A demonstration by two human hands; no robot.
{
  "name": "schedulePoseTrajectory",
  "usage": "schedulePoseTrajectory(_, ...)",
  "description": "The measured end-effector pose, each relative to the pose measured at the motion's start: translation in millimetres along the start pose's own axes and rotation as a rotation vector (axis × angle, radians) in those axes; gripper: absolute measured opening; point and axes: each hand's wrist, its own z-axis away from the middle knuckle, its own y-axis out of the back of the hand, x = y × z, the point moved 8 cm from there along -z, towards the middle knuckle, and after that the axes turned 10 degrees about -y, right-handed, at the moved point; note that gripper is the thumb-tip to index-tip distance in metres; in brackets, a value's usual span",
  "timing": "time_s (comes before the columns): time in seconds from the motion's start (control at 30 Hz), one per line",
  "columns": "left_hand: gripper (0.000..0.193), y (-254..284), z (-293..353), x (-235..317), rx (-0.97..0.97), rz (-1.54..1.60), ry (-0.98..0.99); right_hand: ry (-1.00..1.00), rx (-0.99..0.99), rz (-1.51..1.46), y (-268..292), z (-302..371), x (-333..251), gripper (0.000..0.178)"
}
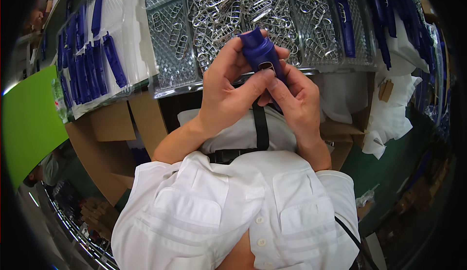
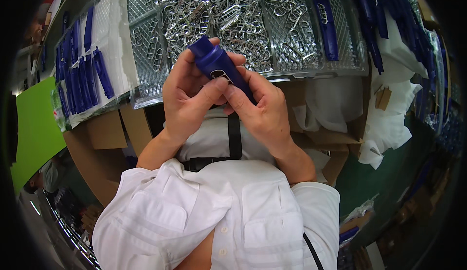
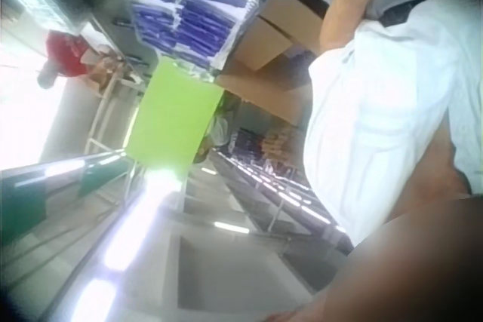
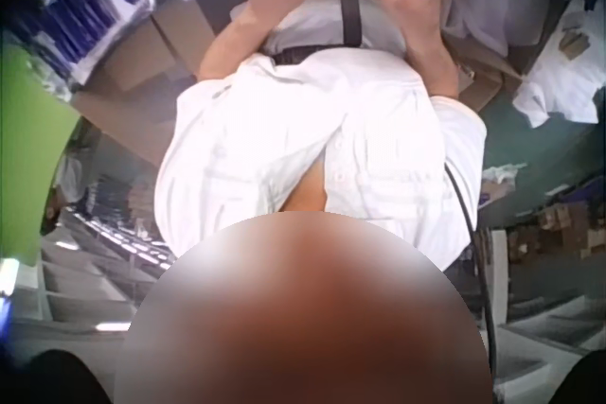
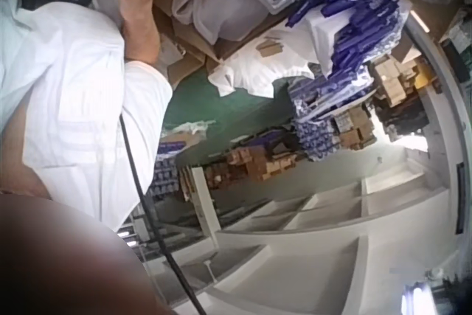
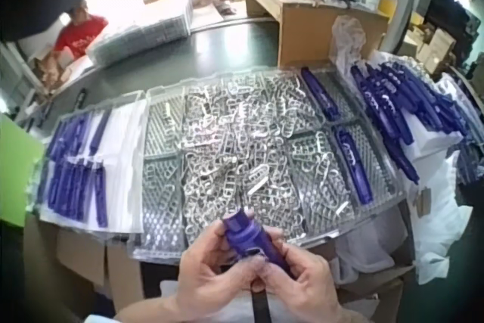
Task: Manually assemble metal pins and components into blue plastic housings at a factory workstation.
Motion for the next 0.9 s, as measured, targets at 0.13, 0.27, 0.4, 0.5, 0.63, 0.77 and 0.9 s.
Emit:
schedulePoseTrajectory(0.13,0.057,1,-2,-2,0.003,0.147,0.053,-0.067,-0.028,-0.075,-2,1,6,0.030)
schedulePoseTrajectory(0.27,0.059,-1,1,-2,0.040,0.087,0.120,-0.043,-0.020,-0.102,-3,3,4,0.029)
schedulePoseTrajectory(0.4,0.053,-2,2,-5,0.110,0.042,0.108,-0.046,0.050,-0.014,3,-6,15,0.028)
schedulePoseTrajectory(0.5,0.051,0,5,-11,0.125,-0.001,0.032,-0.032,0.135,0.119,3,-9,14,0.024)
schedulePoseTrajectory(0.63,0.048,-1,3,-6,0.118,-0.100,-0.019,0.039,0.200,0.249,7,-10,10,0.020)
schedulePoseTrajectory(0.77,0.049,0,-4,-11,0.121,0.158,0.117,-0.108,0.027,-0.054,10,-11,12,0.031)
schedulePoseTrajectory(0.9,0.049,-3,-10,2,0.149,0.257,0.133,-0.172,-0.198,-0.408,2,-1,-4,0.050)
